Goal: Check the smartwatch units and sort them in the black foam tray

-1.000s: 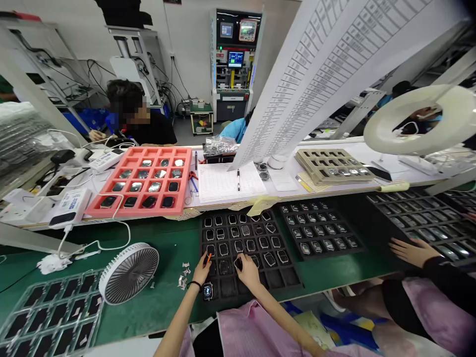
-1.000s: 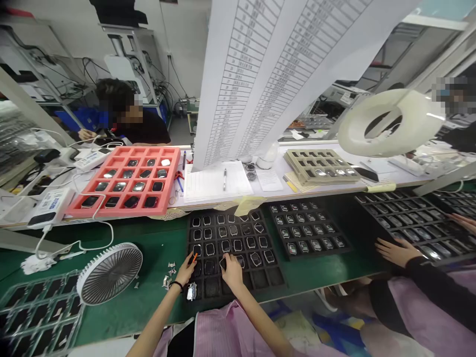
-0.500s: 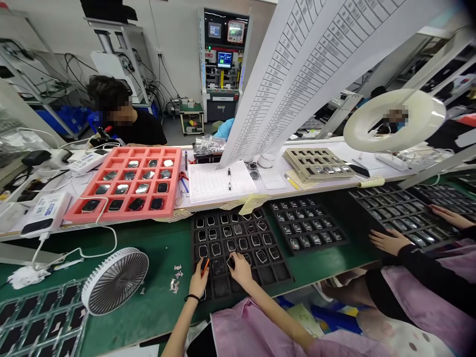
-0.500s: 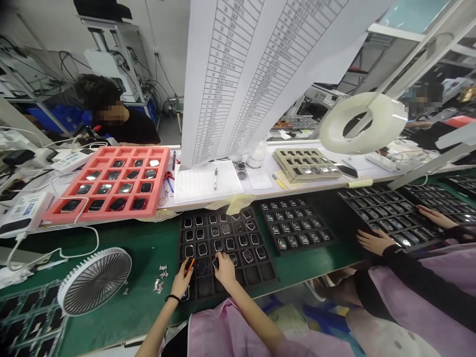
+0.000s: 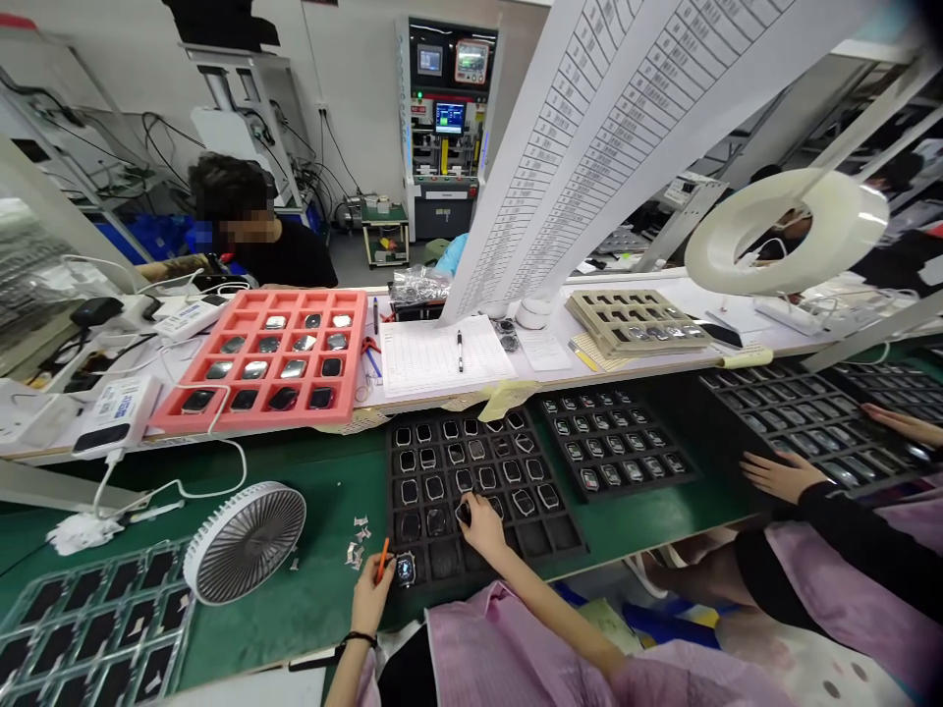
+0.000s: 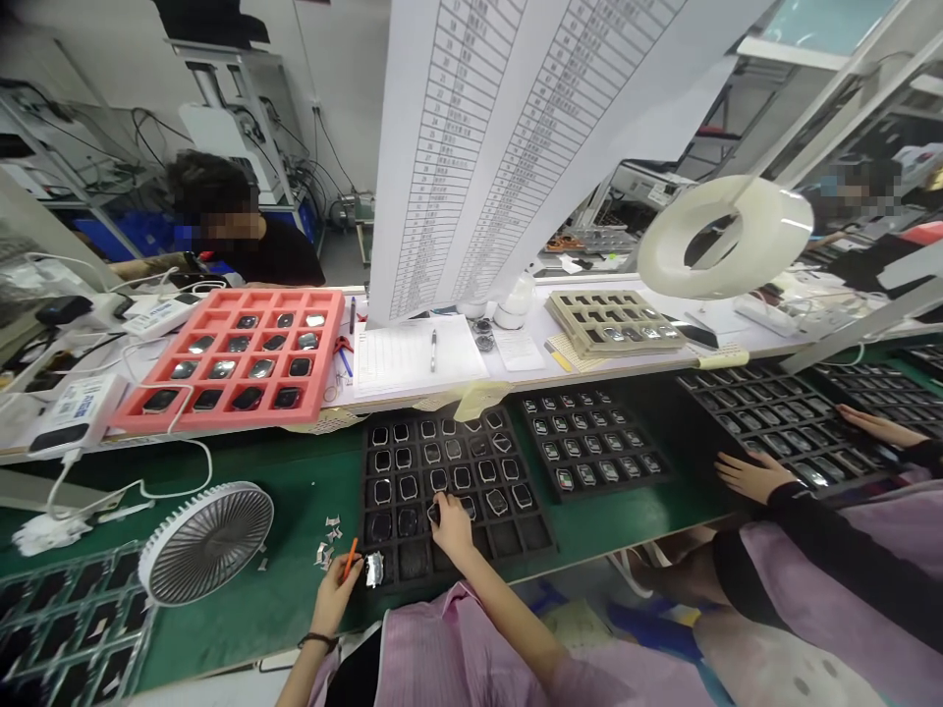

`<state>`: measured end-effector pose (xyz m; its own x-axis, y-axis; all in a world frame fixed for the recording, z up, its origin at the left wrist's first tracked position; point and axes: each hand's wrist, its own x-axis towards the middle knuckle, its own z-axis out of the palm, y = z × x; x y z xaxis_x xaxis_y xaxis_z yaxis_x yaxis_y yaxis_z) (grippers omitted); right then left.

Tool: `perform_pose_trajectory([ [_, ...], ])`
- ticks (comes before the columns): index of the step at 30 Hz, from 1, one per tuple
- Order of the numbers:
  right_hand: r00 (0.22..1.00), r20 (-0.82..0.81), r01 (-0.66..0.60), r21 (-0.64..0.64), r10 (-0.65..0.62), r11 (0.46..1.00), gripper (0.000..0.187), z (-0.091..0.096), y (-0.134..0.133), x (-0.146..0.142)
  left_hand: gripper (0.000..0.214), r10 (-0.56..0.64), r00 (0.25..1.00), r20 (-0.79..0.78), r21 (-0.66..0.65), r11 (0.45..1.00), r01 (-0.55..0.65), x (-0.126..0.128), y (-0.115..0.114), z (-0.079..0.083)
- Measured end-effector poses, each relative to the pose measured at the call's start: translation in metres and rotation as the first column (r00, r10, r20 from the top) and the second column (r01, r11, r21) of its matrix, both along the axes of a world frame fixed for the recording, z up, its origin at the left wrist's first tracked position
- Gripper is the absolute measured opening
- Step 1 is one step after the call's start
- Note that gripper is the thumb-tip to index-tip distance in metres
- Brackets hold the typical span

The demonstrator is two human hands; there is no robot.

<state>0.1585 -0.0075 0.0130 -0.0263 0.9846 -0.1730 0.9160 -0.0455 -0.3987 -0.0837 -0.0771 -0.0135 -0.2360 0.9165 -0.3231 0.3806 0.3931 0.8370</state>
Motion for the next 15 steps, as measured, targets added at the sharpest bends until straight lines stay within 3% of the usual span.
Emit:
perform_pose_trajectory([
  [6, 1.000, 0.015, -0.006, 0.000, 0.006, 1.000, 0.030, 0.000, -0.004, 0.001, 0.027, -0.124, 0.989, -0.078, -0.077, 0.990, 0.118, 0.010, -0.022, 0.008],
  [15, 1.000, 0.023, -0.008, 0.012, 0.007, 1.000, 0.024, -0.005, -0.010, 0.000, 0.037, -0.122, 0.990, -0.074, -0.230, 0.968, 0.102, 0.019, -0.028, 0.016],
])
